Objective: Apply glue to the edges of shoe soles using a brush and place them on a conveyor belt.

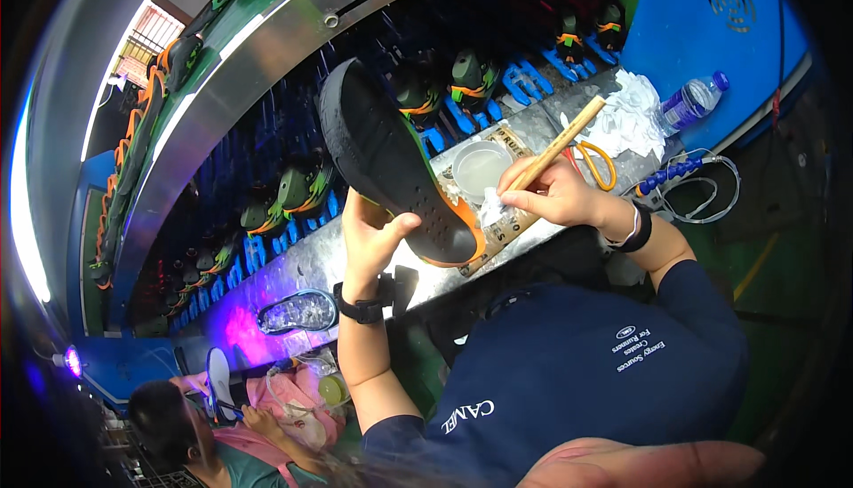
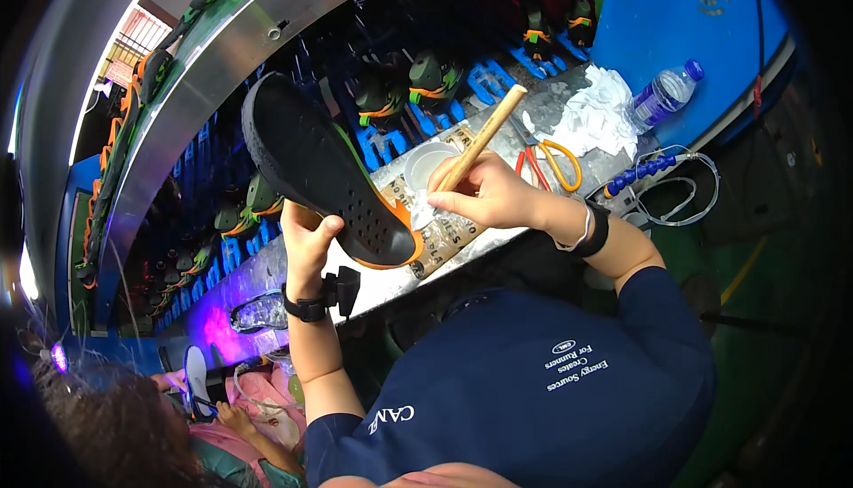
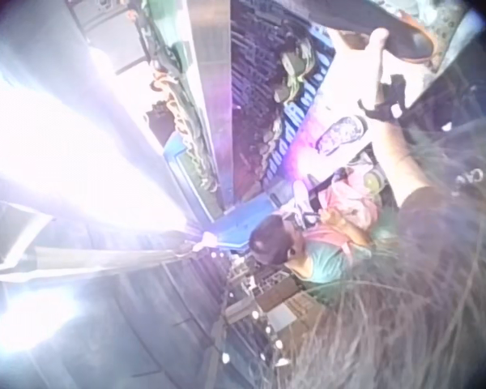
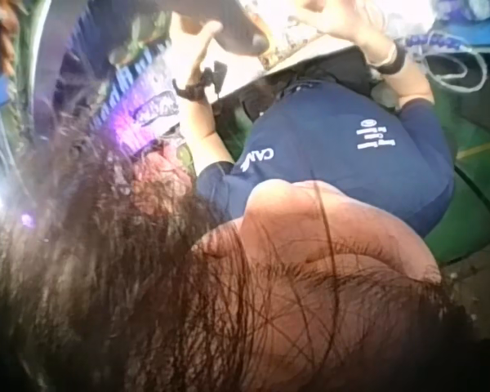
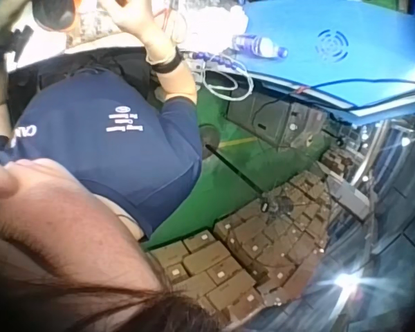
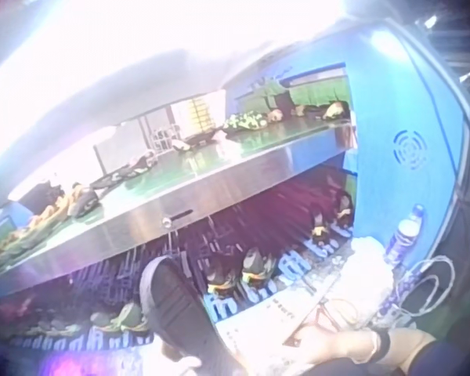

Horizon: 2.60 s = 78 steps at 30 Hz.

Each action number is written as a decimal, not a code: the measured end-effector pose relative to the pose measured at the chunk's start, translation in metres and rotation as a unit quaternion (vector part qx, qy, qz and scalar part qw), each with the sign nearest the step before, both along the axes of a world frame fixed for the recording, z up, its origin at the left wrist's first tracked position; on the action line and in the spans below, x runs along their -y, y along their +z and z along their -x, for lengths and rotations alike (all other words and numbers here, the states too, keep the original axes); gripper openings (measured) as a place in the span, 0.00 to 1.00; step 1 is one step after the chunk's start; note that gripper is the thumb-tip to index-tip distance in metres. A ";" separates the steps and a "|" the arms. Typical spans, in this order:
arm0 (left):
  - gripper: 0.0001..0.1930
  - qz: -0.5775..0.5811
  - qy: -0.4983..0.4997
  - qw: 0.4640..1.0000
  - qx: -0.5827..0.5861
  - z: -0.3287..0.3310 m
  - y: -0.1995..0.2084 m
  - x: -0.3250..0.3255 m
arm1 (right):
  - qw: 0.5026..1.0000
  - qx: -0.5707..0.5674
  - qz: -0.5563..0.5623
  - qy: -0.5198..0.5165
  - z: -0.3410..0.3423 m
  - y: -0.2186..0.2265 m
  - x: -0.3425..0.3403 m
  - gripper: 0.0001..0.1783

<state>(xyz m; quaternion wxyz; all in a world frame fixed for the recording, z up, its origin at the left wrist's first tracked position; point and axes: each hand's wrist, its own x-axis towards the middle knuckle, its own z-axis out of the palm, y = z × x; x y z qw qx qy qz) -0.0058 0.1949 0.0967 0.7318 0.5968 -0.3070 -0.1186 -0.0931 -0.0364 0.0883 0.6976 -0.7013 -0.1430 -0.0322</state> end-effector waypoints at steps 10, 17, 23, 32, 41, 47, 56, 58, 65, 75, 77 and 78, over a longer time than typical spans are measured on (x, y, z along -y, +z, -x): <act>0.32 -0.006 -0.012 1.000 0.007 0.008 0.015 0.014 | 0.998 0.034 0.045 -0.020 -0.011 -0.003 -0.006 0.04; 0.27 -0.052 0.081 0.978 0.184 0.011 0.021 0.010 | 0.994 0.080 0.067 -0.041 -0.007 -0.010 0.000 0.04; 0.21 -0.092 0.132 0.946 0.281 0.021 0.021 0.010 | 0.995 0.077 0.024 -0.058 0.004 -0.005 -0.004 0.03; 0.26 -0.109 0.172 0.926 0.317 0.025 0.018 0.007 | 0.995 0.040 -0.066 -0.064 0.011 -0.004 -0.006 0.02; 0.16 -0.067 0.104 0.966 0.225 0.029 0.027 0.010 | 0.993 0.025 -0.056 -0.097 -0.004 -0.015 0.003 0.04; 0.18 -0.086 0.102 0.962 0.240 0.013 0.018 0.005 | 0.989 0.078 -0.049 -0.114 -0.010 -0.007 0.000 0.03; 0.34 0.015 0.025 0.998 0.058 0.005 0.015 0.014 | 0.989 0.104 0.032 -0.100 -0.012 -0.009 -0.001 0.03; 0.33 0.027 0.018 0.999 0.039 0.004 0.013 0.016 | 0.991 0.094 0.003 -0.091 -0.014 -0.004 -0.002 0.03; 0.36 0.025 0.014 0.999 0.013 -0.002 0.008 0.013 | 0.989 0.122 0.046 -0.074 -0.011 -0.010 -0.002 0.03; 0.36 0.028 -0.011 0.999 -0.016 -0.003 0.010 0.016 | 0.988 0.120 0.050 -0.079 -0.008 -0.011 -0.006 0.03; 0.36 0.022 -0.019 0.999 -0.025 -0.002 0.011 0.016 | 0.987 0.124 0.068 -0.080 -0.007 -0.010 -0.010 0.03; 0.35 0.016 -0.026 0.999 -0.033 -0.001 0.011 0.017 | 0.987 0.124 0.068 -0.080 -0.007 -0.009 -0.011 0.03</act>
